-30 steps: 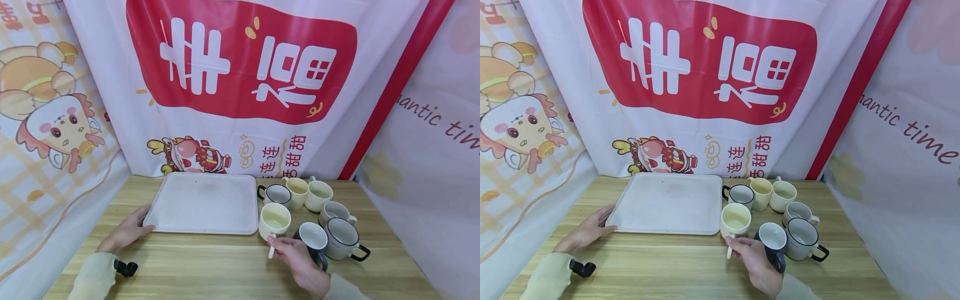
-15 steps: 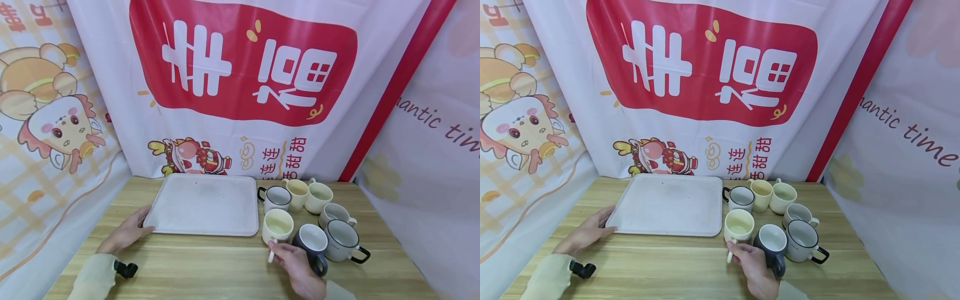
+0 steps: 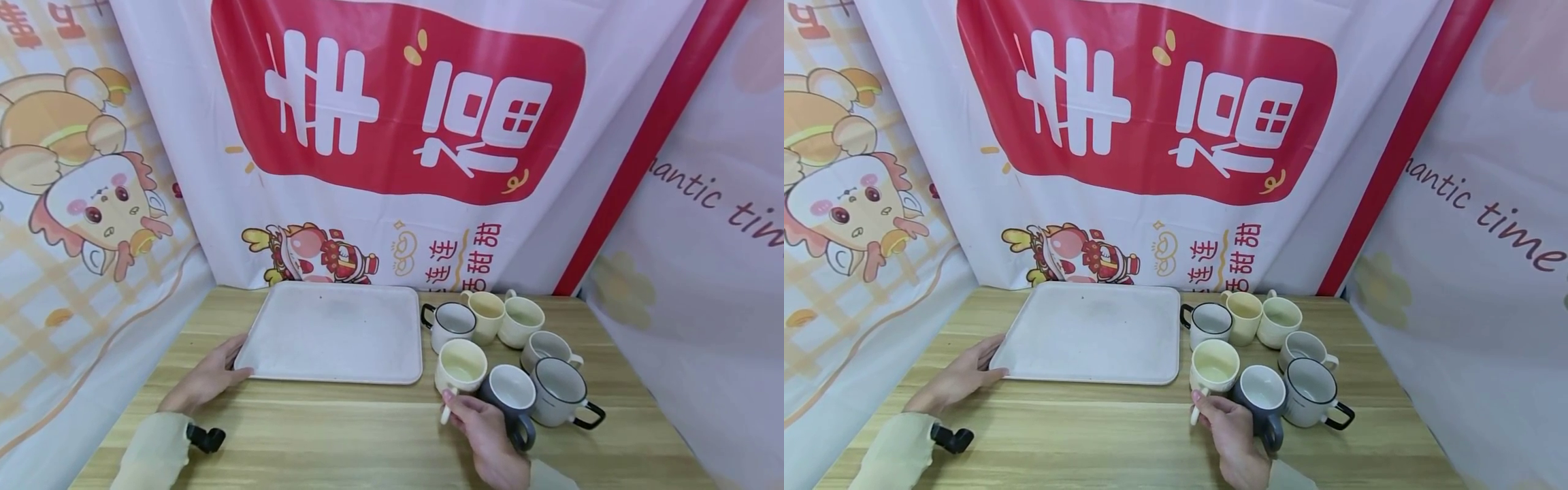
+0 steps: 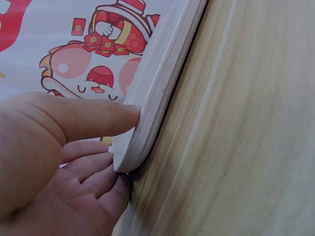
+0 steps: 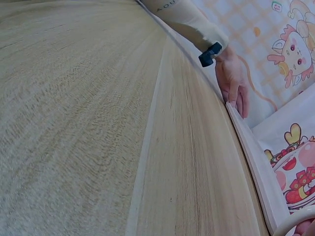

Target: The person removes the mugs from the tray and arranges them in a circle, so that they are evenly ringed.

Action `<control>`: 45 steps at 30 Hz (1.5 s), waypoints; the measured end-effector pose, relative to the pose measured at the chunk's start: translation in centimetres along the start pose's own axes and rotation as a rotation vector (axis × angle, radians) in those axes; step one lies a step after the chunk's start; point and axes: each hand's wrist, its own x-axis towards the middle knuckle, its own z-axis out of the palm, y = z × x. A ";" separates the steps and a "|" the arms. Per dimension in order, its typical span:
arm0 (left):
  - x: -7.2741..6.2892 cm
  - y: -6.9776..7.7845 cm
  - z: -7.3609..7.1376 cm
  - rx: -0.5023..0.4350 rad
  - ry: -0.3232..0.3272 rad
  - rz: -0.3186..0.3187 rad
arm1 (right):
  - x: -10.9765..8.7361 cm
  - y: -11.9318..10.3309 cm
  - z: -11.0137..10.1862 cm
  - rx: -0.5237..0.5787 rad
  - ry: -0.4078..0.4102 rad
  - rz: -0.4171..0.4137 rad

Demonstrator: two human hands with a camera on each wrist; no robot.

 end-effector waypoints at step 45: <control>0.1 0.3 0.0 0.026 -0.003 -0.045 | -0.3 -3.0 -2.3 -0.396 -0.251 -0.064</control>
